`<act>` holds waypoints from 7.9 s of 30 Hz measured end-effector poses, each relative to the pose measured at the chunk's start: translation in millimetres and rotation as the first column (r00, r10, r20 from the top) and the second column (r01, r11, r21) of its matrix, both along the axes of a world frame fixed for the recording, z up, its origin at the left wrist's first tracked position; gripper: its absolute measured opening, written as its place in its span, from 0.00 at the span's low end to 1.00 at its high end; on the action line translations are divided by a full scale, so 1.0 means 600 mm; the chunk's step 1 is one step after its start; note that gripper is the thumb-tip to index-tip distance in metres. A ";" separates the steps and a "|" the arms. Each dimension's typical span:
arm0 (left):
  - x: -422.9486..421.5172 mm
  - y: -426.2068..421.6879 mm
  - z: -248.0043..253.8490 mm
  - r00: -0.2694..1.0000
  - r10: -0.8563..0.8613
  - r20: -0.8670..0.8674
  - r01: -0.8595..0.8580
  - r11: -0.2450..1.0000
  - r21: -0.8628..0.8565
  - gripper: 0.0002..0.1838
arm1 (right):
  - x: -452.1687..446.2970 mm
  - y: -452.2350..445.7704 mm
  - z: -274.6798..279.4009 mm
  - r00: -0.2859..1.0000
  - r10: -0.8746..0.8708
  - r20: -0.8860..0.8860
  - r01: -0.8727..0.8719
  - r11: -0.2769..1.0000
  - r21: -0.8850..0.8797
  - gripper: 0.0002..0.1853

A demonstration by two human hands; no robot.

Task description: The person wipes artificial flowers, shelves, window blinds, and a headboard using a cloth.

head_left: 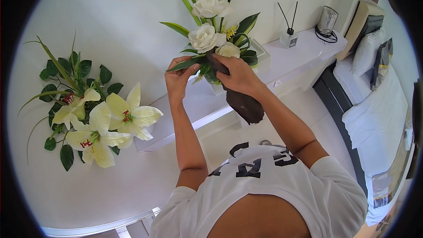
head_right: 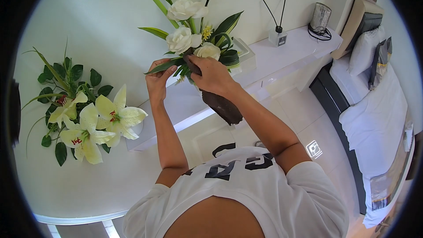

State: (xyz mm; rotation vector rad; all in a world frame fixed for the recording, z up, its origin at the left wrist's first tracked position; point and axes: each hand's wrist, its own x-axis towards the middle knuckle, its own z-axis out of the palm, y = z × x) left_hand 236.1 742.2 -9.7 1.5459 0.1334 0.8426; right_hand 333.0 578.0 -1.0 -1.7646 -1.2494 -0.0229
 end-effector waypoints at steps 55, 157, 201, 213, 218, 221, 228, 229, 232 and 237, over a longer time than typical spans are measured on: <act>0.027 0.029 -0.078 0.980 0.141 0.139 -0.159 0.979 0.125 0.24 | -0.098 0.032 0.024 0.932 0.282 0.227 -0.276 0.959 -0.062 0.25; -0.057 -0.034 0.080 0.990 0.088 0.110 -0.055 0.961 -0.272 0.33 | -0.119 0.034 -0.069 0.485 0.311 -0.817 -0.300 0.937 0.179 0.12; 0.054 0.082 -0.081 0.915 -0.217 0.340 0.399 0.612 -0.683 0.47 | -0.070 0.196 -0.063 0.971 0.004 0.241 -0.032 0.993 0.115 0.23; 0.012 0.096 -0.080 0.997 -0.026 0.074 0.065 0.807 -0.587 0.32 | -0.093 0.001 -0.001 0.794 0.514 -0.325 -0.443 0.855 0.268 0.16; -0.011 0.005 -0.141 0.976 0.199 -0.089 -0.218 0.906 -0.364 0.20 | -0.025 -0.142 0.004 0.482 0.458 -0.747 -0.138 0.881 0.452 0.17; -0.008 -0.015 -0.167 0.971 0.159 -0.177 -0.208 0.927 -0.311 0.23 | 0.041 -0.191 -0.045 0.318 0.408 -0.856 0.289 0.818 0.497 0.16; 0.025 -0.054 -0.154 0.958 0.195 -0.210 -0.241 0.945 -0.220 0.26 | 0.150 -0.233 -0.130 0.237 0.389 -0.890 0.497 0.738 0.455 0.14; 0.031 -0.047 -0.157 0.945 0.230 -0.231 -0.277 0.941 -0.194 0.24 | 0.163 -0.225 -0.131 0.265 0.349 -0.899 0.503 0.745 0.438 0.14; 0.039 -0.029 -0.151 0.943 0.162 -0.291 -0.238 0.939 -0.248 0.18 | 0.224 -0.185 -0.131 0.445 0.250 -0.860 0.424 0.787 0.448 0.13; 0.054 -0.020 -0.148 0.908 0.218 -0.357 -0.284 0.948 -0.143 0.08 | 0.302 -0.099 -0.094 0.922 -0.278 -0.269 0.301 0.953 0.045 0.11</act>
